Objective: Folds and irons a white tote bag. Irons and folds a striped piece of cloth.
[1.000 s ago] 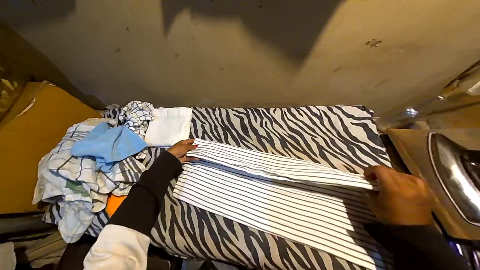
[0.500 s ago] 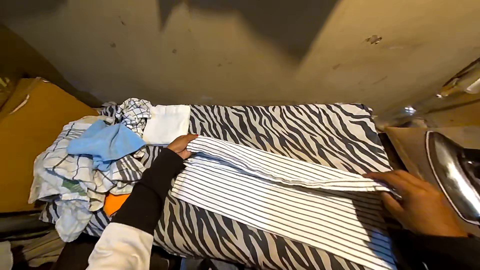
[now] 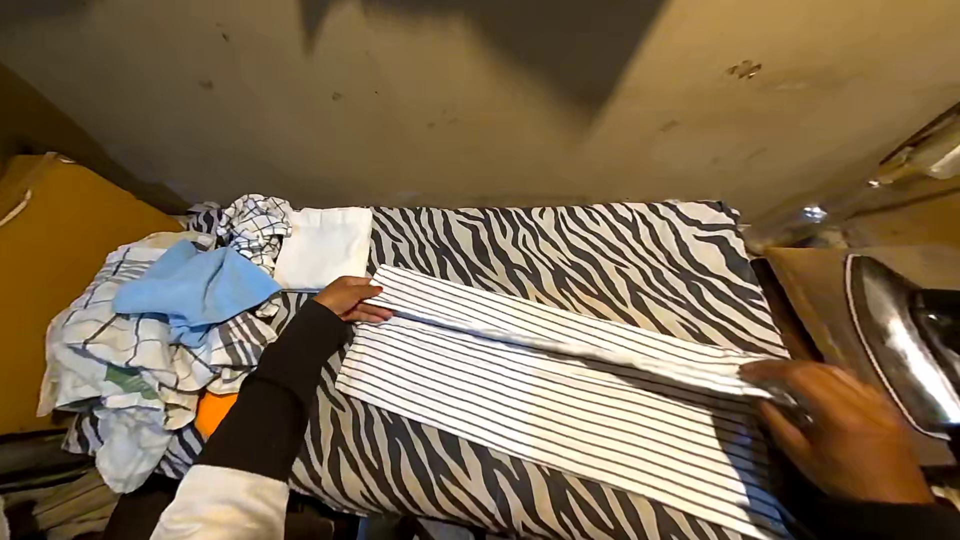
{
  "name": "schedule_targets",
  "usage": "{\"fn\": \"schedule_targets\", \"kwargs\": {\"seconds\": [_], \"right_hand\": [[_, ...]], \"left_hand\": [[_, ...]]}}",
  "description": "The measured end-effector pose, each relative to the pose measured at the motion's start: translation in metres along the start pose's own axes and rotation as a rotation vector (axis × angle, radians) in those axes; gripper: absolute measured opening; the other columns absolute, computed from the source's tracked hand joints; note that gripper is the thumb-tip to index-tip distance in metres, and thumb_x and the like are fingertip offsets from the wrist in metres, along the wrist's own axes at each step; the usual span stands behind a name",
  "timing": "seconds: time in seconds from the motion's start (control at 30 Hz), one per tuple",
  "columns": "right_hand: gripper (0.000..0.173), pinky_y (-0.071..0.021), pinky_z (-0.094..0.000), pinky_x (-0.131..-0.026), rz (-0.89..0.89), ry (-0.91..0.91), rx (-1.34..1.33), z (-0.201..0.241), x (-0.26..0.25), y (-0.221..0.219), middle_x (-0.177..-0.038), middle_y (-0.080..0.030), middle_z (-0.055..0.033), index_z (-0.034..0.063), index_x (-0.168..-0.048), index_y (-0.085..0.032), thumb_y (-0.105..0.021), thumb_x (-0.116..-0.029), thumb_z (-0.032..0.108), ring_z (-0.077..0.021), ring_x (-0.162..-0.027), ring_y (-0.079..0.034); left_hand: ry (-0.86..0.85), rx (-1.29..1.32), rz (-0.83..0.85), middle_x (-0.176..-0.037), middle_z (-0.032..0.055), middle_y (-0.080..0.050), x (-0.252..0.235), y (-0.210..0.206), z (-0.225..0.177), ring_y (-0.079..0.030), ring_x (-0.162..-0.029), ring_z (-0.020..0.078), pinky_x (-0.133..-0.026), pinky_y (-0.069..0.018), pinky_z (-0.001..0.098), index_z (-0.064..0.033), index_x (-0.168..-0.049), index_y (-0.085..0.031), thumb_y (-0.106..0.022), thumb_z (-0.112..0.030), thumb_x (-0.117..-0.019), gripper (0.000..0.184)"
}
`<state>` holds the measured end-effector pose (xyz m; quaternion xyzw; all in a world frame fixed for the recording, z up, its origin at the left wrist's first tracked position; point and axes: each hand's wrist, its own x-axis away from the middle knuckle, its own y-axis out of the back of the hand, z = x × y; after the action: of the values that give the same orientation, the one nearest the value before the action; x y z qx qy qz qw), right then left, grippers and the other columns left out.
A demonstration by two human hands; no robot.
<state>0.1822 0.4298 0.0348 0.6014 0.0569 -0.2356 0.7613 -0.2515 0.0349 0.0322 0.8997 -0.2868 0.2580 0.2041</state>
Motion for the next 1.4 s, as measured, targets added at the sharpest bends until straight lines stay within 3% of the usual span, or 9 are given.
{"fn": "schedule_targets", "kwargs": {"seconds": [0.2,0.37,0.5,0.6,0.73,0.87,1.1,1.23,1.4], "right_hand": [[0.022,-0.0476,-0.0655,-0.086,-0.060,0.029,0.064,0.001,0.024,-0.010,-0.105,-0.070,-0.0271,-0.0001,-0.097,-0.075,-0.059,-0.0891,0.013,-0.0523,-0.098,-0.064],[0.023,-0.0476,-0.0625,-0.084,-0.140,-0.015,0.084,0.001,0.032,-0.009,-0.096,-0.069,-0.0270,-0.0003,-0.096,-0.076,-0.057,-0.0914,0.013,-0.0506,-0.092,-0.063],[0.021,-0.0433,-0.0761,-0.087,0.159,-0.141,0.130,0.017,0.035,-0.001,-0.102,-0.070,-0.0288,0.0031,-0.098,-0.078,-0.068,-0.0829,-0.008,-0.0573,-0.101,-0.064],[0.037,-0.0375,-0.0836,-0.089,0.282,-0.230,0.151,0.042,0.029,0.023,-0.121,-0.064,-0.0348,0.0013,-0.112,-0.075,-0.070,-0.0789,-0.015,-0.0645,-0.113,-0.056],[0.033,-0.0477,-0.0724,-0.090,0.146,0.027,0.059,0.062,0.014,0.005,-0.122,-0.068,-0.0264,0.0051,-0.119,-0.073,-0.060,-0.0922,0.019,-0.0541,-0.115,-0.062],[0.060,-0.0380,-0.0700,-0.111,0.133,0.001,-0.029,0.028,0.044,-0.063,-0.148,-0.058,-0.0184,0.0150,-0.137,-0.067,-0.041,-0.1025,0.057,-0.0479,-0.141,-0.048],[0.039,-0.0471,-0.0664,-0.106,0.003,0.034,0.092,0.001,0.058,-0.034,-0.129,-0.071,-0.0189,0.0066,-0.127,-0.072,-0.048,-0.0968,0.000,-0.0476,-0.126,-0.063],[0.048,-0.0480,-0.0672,-0.102,0.000,-0.029,0.147,0.007,0.060,-0.023,-0.129,-0.069,-0.0216,0.0104,-0.130,-0.071,-0.056,-0.0882,-0.007,-0.0490,-0.123,-0.063],[0.021,-0.0538,-0.0642,-0.077,-0.023,-0.149,0.187,0.015,0.060,-0.013,-0.100,-0.070,-0.0269,0.0003,-0.104,-0.073,-0.065,-0.0836,-0.002,-0.0506,-0.093,-0.068]], "left_hand": [[-0.087,-0.248,-0.102,-0.073,0.0061,-0.064,0.010,0.005,0.005,-0.053,-0.051,0.0043,-0.048,-0.0436,0.0177,0.0019,-0.114,-0.063,-0.059,-0.011,-0.1032,0.018],[-0.127,-0.356,-0.144,-0.074,0.0064,-0.065,0.019,0.007,0.007,-0.056,-0.054,0.0050,-0.053,-0.0475,0.0193,0.0039,-0.112,-0.062,-0.061,-0.008,-0.1019,0.016],[-0.129,-1.027,-0.363,-0.112,0.0330,-0.067,0.050,-0.015,0.002,-0.064,-0.108,0.0503,-0.091,-0.0486,0.0677,0.0069,-0.120,-0.066,-0.070,-0.024,-0.0975,0.038],[-0.497,-1.118,-0.478,-0.122,0.0364,-0.062,0.077,-0.056,-0.006,-0.057,-0.119,0.0551,-0.097,-0.0464,0.0679,0.0117,-0.126,-0.062,-0.065,-0.015,-0.0992,0.038],[-1.102,-1.047,-0.205,-0.127,0.0209,-0.068,0.050,-0.103,0.012,-0.062,-0.126,0.0387,-0.103,-0.0514,0.0544,0.0012,-0.127,-0.068,-0.059,-0.022,-0.1003,0.036],[-0.865,-1.131,-0.208,-0.169,0.0076,-0.029,-0.002,-0.088,0.064,-0.018,-0.158,0.0339,-0.123,-0.0108,0.0666,-0.0201,-0.159,-0.041,-0.047,-0.063,-0.0983,0.074],[-0.932,-1.251,-0.141,-0.171,0.0096,-0.020,0.001,-0.063,0.064,-0.008,-0.158,0.0419,-0.118,-0.0085,0.0746,-0.0168,-0.160,-0.037,-0.048,-0.076,-0.0878,0.094],[-1.037,-1.214,-0.083,-0.167,0.0093,-0.033,0.012,-0.078,0.069,-0.023,-0.155,0.0415,-0.109,-0.0097,0.0844,-0.0182,-0.157,-0.044,-0.038,-0.064,-0.0968,0.076],[-1.389,-1.120,0.150,-0.159,0.0078,-0.047,0.024,-0.163,0.067,-0.040,-0.149,0.0356,-0.115,-0.0266,0.0715,-0.0242,-0.149,-0.055,-0.037,-0.044,-0.1052,0.051]]}}
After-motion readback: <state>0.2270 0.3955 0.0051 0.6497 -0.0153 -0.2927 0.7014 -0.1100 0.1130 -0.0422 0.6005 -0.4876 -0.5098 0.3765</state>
